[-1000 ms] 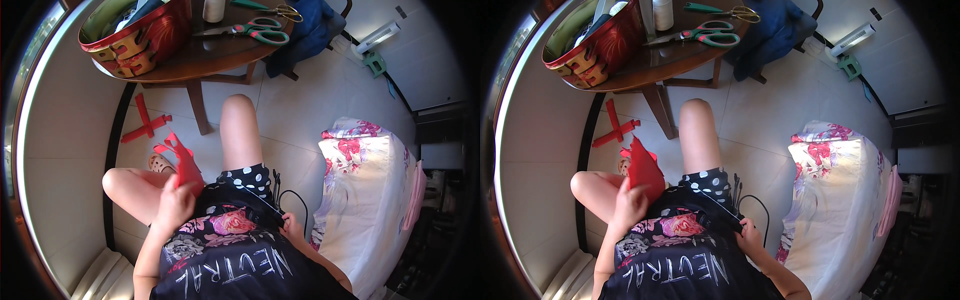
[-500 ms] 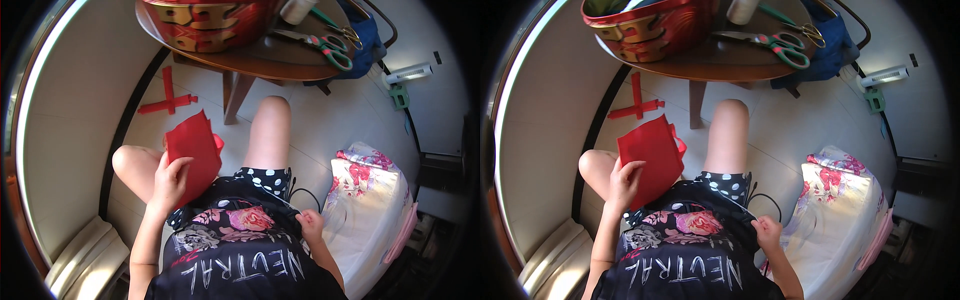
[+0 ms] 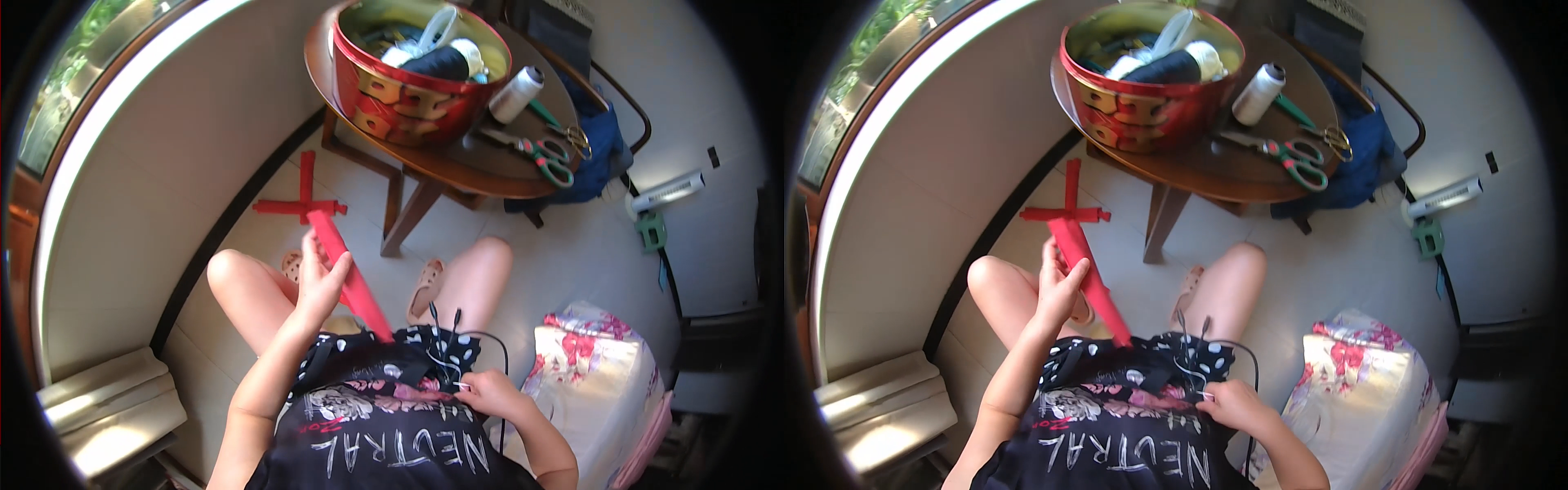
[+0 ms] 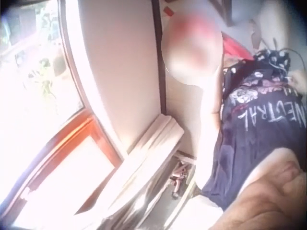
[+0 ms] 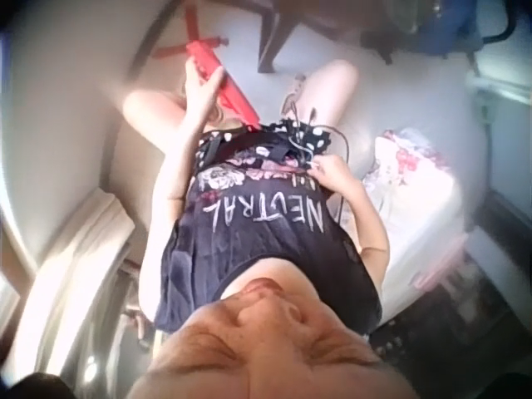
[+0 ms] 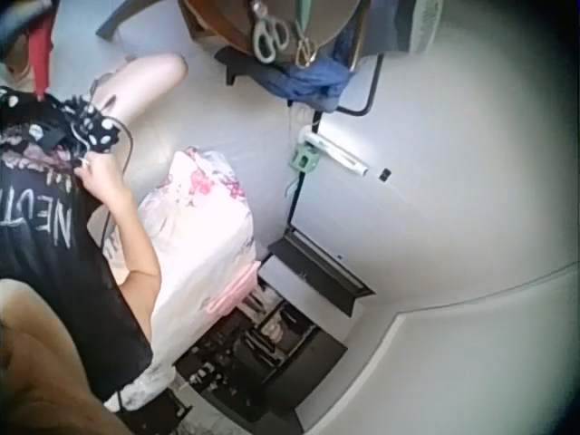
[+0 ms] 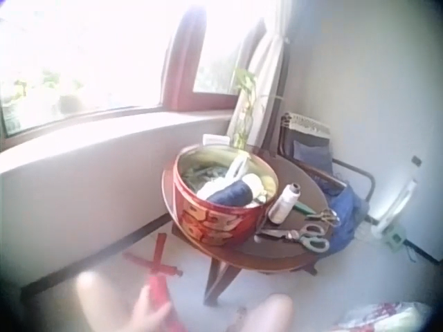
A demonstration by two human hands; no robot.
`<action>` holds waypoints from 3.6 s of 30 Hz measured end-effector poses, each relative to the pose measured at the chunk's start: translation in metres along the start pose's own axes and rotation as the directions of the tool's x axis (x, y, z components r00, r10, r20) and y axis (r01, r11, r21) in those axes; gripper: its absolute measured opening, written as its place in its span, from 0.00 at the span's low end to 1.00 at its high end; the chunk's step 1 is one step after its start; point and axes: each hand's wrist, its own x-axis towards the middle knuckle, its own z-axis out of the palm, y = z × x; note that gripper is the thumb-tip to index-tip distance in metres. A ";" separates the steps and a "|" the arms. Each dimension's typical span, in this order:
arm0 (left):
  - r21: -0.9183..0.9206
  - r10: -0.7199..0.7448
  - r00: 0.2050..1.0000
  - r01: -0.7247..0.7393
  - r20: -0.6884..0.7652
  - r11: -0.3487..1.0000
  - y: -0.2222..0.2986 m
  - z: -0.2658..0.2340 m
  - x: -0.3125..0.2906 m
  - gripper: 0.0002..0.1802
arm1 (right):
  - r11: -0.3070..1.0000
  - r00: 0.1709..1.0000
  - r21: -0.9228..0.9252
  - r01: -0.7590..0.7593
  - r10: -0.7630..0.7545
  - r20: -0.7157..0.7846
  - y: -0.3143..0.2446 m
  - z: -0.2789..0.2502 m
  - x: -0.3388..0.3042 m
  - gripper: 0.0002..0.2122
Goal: The person uses shears to cut a red fabric bag, then threads a needle with white thread and sews a small section of the bag by hand.
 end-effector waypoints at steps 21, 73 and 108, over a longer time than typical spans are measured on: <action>0.270 0.440 0.896 -0.439 0.061 0.857 0.029 -0.005 -0.007 0.25 | 0.527 0.637 0.450 0.721 -0.248 -0.730 -0.015 -0.074 0.084 0.02; 0.144 0.747 0.647 -0.763 0.153 0.631 0.062 0.000 -0.034 0.14 | -0.132 0.583 0.579 0.805 -0.006 -0.812 -0.036 -0.043 0.121 0.07; 0.692 0.615 0.603 -0.711 0.508 0.125 0.081 0.047 -0.046 0.21 | 0.538 0.364 0.128 0.833 -0.359 -0.860 -0.084 -0.068 0.087 0.02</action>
